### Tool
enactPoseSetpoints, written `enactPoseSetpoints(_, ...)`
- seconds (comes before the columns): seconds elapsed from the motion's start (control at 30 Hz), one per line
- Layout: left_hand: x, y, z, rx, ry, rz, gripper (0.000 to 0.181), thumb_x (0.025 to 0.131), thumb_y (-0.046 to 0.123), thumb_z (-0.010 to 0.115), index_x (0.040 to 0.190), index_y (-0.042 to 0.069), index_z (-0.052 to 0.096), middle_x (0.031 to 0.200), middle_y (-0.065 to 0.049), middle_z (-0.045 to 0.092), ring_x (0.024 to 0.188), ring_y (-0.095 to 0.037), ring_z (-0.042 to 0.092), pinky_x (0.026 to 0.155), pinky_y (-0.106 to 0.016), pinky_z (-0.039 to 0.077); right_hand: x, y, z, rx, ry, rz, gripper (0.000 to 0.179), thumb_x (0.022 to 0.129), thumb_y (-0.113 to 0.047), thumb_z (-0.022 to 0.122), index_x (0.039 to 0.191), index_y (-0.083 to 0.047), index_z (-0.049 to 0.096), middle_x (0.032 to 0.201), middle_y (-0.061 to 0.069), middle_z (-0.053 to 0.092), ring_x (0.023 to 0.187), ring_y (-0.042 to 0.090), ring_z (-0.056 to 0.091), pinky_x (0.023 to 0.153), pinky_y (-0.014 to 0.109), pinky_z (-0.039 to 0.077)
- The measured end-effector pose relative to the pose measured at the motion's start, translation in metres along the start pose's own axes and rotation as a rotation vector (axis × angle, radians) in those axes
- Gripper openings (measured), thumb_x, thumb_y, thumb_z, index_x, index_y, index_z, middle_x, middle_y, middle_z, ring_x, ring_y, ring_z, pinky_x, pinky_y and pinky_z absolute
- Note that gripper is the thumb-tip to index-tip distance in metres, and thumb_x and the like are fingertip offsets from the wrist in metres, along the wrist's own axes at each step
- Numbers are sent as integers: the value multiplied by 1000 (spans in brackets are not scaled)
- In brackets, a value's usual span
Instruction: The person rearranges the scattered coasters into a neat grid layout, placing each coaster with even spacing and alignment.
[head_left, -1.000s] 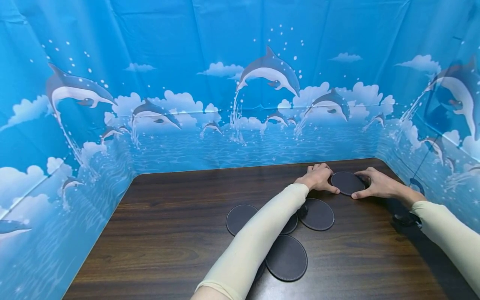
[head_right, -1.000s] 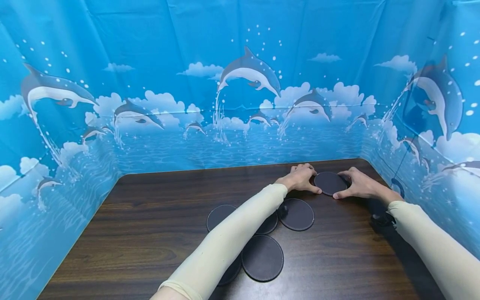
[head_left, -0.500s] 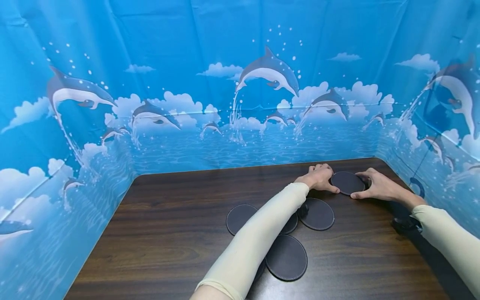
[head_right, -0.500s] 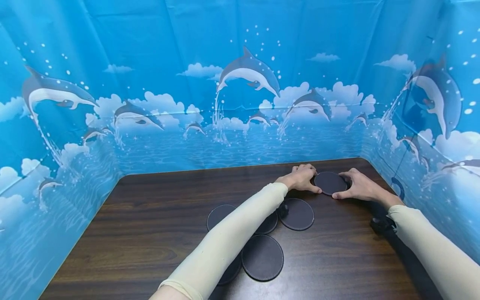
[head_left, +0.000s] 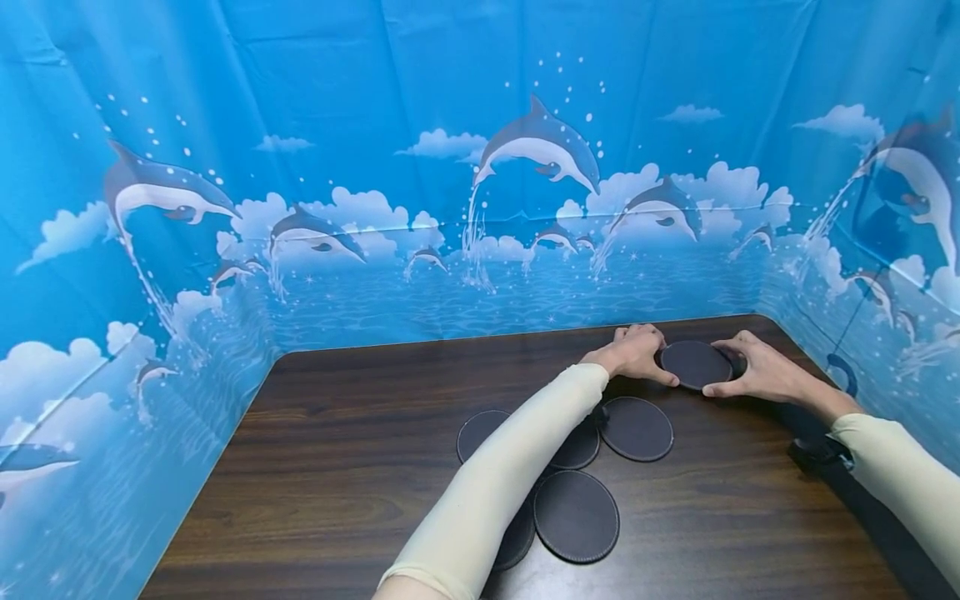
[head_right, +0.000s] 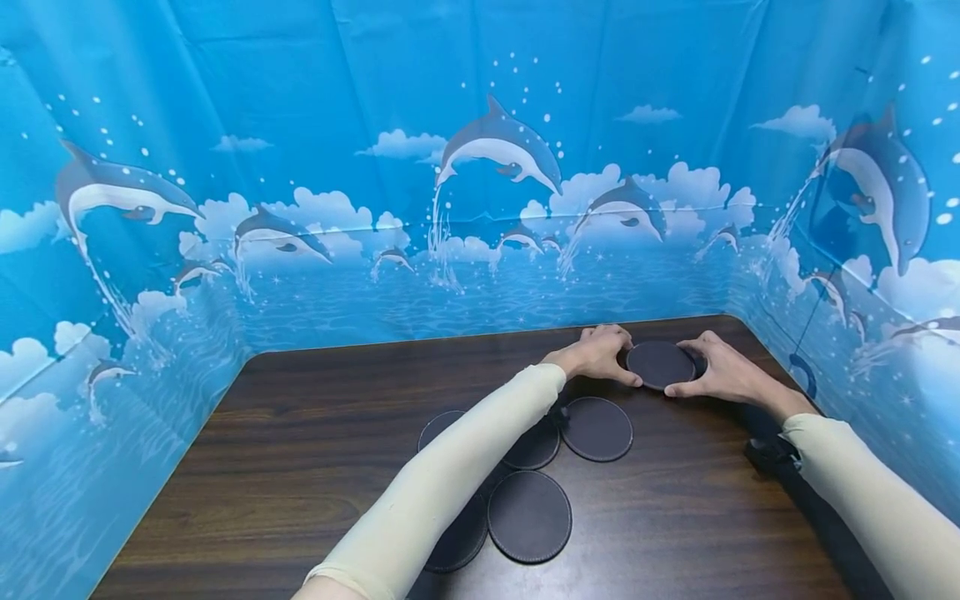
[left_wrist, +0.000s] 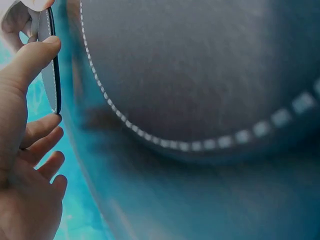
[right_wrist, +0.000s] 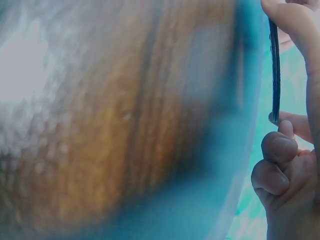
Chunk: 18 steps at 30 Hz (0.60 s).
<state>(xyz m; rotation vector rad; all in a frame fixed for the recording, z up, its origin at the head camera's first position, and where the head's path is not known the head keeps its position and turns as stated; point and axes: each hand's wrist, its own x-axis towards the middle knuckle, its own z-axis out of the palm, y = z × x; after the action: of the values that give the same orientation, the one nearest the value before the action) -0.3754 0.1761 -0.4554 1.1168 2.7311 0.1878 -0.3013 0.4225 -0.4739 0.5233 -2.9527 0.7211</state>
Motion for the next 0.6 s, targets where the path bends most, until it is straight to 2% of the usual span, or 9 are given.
enactPoseSetpoints(0.17,-9,-1,-12,33,20,43,72,88,69,65,144,24,55,146,11,42,136,-11,35,105,-31,27,-1,-9,-5,13,23,-5,90,77,-46,89,139,10,54,107,16,50,88,29,50,74,46,44)
enactPoseSetpoints(0.33,-24,0,-27,49,31,69,70,89,69,64,142,24,58,153,12,36,140,-10,30,110,-31,22,-4,-21,-10,19,66,-27,89,76,-45,90,138,8,56,109,15,50,91,31,50,74,47,44)
enactPoseSetpoints(0.43,-37,3,-30,52,47,85,71,89,69,65,142,23,58,154,12,37,140,-9,32,112,-31,22,-12,-30,-14,17,94,-61,87,74,-44,91,136,6,58,109,14,50,91,30,50,72,44,44)
enactPoseSetpoints(0.6,-64,12,-29,34,106,122,76,87,71,65,143,21,57,151,12,40,138,-6,35,114,-30,19,-34,-49,-21,-16,135,-101,84,69,-43,94,133,1,61,108,9,50,88,26,50,65,37,45)
